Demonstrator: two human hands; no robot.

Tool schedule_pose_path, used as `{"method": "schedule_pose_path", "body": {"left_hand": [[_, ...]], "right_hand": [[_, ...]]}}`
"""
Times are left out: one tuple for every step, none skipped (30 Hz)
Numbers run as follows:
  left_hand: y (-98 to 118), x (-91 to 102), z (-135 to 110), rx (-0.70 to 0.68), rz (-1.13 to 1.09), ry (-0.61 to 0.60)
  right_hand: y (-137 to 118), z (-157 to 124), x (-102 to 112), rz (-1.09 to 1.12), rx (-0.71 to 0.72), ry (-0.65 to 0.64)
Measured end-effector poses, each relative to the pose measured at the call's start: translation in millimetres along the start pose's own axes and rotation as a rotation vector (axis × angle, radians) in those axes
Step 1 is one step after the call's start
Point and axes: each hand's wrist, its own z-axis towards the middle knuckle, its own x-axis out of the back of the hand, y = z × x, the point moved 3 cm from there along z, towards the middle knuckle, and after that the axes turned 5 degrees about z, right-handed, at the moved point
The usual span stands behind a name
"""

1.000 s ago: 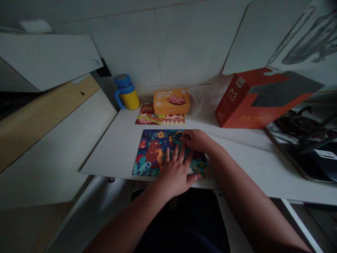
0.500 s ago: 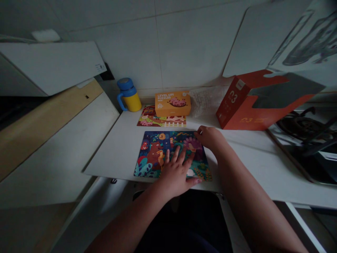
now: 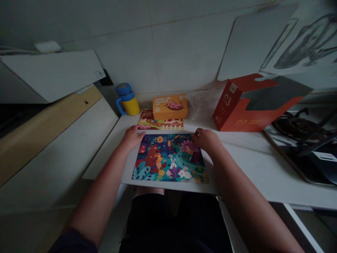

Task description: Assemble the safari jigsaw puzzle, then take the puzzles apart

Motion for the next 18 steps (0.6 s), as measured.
{"method": "schedule_pose_path", "body": {"left_hand": [[-7.1, -1.4, 8.3, 0.010, 0.005, -0.009], [-12.1, -2.5, 14.9, 0.011, 0.006, -0.015], [-15.6, -3.4, 20.0, 0.011, 0.006, -0.018], [-17.9, -4.3, 23.9, 0.009, 0.005, -0.019], [-19.3, -5.4, 27.0, 0.006, 0.002, -0.018], [-20.1, -6.5, 29.4, 0.004, -0.003, -0.015], [-20.4, -7.7, 31.5, 0.002, -0.010, -0.012], [-20.5, -9.0, 33.3, 0.001, -0.020, -0.009], [-20.5, -10.3, 34.8, 0.001, -0.031, -0.007], [-20.5, -11.5, 36.1, 0.002, -0.045, -0.005], [-20.4, -12.5, 37.4, 0.003, -0.061, -0.003], [-20.4, -13.4, 38.5, 0.004, -0.080, -0.002], [-20.5, -14.2, 39.7, 0.004, -0.104, -0.003], [-20.5, -14.9, 40.9, 0.004, -0.131, -0.004], [-20.7, -15.7, 42.2, 0.005, -0.162, -0.008], [-20.8, -16.5, 43.6, 0.008, -0.197, -0.012], [-21.1, -17.4, 45.2, 0.016, -0.239, -0.015], [-21.4, -18.4, 46.8, 0.025, -0.282, -0.018]], "right_hand": [[-0.1, -0.1, 0.3, 0.002, -0.001, 0.000], [0.0, 0.0, 0.5, 0.005, -0.002, 0.001], [0.2, 0.1, 0.7, 0.008, -0.004, 0.000], [0.4, 0.3, 0.8, 0.012, -0.006, 0.000], [0.7, 0.4, 1.0, 0.016, -0.008, 0.000], [0.9, 0.4, 1.1, 0.019, -0.011, 0.000], [1.0, 0.3, 1.3, 0.022, -0.012, 0.001], [1.0, 0.1, 1.5, 0.025, -0.013, 0.002], [0.9, -0.1, 1.8, 0.026, -0.014, 0.003], [0.7, -0.3, 2.1, 0.027, -0.015, 0.004], [0.4, -0.4, 2.3, 0.028, -0.014, 0.004], [0.0, -0.6, 2.6, 0.029, -0.014, 0.004], [-0.3, -0.7, 2.9, 0.029, -0.012, 0.004], [-0.5, -0.8, 3.2, 0.030, -0.011, 0.004], [-0.7, -0.9, 3.3, 0.030, -0.010, 0.003], [-0.8, -1.0, 3.4, 0.031, -0.011, 0.002], [-0.8, -1.2, 3.5, 0.031, -0.011, 0.003], [-0.8, -1.4, 3.5, 0.032, -0.012, 0.003]]}}
